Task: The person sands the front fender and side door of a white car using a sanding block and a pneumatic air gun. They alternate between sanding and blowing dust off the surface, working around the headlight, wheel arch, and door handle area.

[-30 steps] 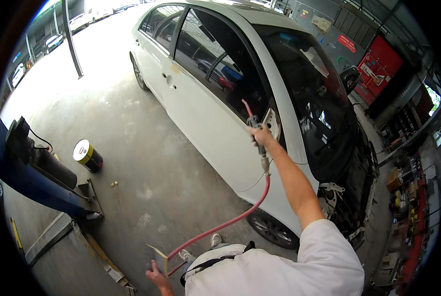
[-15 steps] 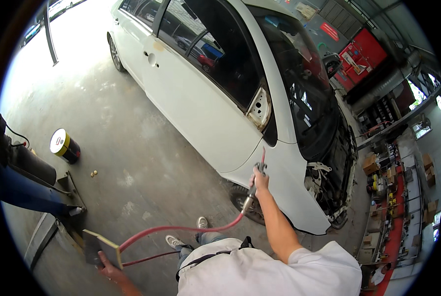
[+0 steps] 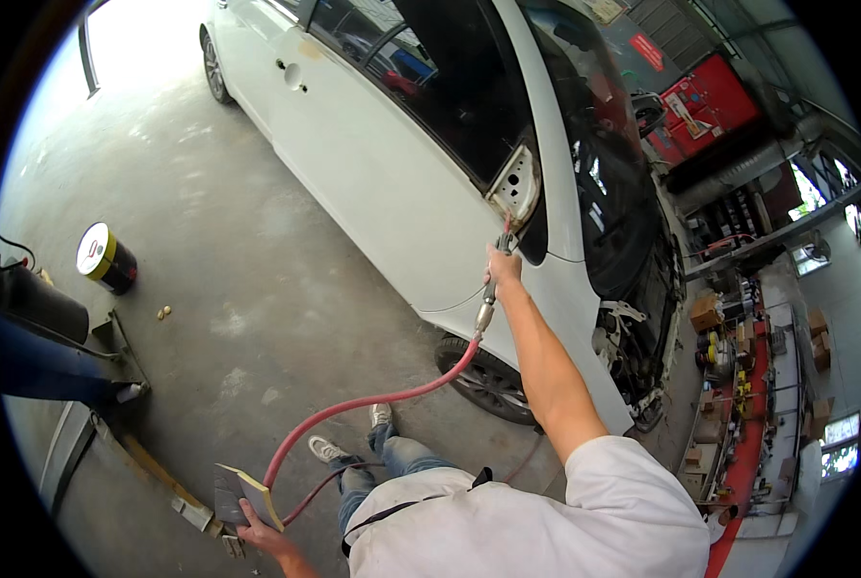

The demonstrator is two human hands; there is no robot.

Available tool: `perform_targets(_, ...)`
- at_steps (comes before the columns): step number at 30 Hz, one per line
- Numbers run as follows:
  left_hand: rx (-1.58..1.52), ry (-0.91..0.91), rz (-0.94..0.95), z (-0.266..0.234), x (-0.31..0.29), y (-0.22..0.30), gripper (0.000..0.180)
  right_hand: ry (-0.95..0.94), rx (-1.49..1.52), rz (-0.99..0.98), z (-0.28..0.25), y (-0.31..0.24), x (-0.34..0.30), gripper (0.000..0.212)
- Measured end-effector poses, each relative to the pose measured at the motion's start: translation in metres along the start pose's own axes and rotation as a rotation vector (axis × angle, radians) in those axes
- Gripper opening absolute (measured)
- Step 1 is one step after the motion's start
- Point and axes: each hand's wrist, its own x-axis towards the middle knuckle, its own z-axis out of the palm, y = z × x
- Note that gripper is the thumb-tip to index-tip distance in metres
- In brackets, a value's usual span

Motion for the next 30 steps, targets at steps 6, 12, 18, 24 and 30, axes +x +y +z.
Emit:
perform_targets(6,0.01,-0.254,0.054,0.034,0.001,0.01,0.035,0.364,-0.441,-0.457,-0.015,-0.031,0.006,0.045)
perform_targets(12,-0.12,-0.31,0.139,0.068,-0.016,0.035,0.03,0.119,-0.362,-0.354,-0.011,-0.101,0.017,0.037)
perform_targets(18,-0.069,-0.348,0.116,0.056,-0.015,0.018,0.029,-0.177,-0.279,-0.273,-0.02,-0.096,0.002,0.027)
perform_targets(24,0.063,-0.393,0.11,0.033,-0.008,-0.004,0.028,-0.043,-0.489,-0.264,-0.08,0.052,-0.042,0.035)
perform_targets(30,0.296,-0.419,0.133,0.015,-0.011,-0.048,0.025,0.12,-0.707,-0.029,-0.084,0.203,-0.093,0.034)
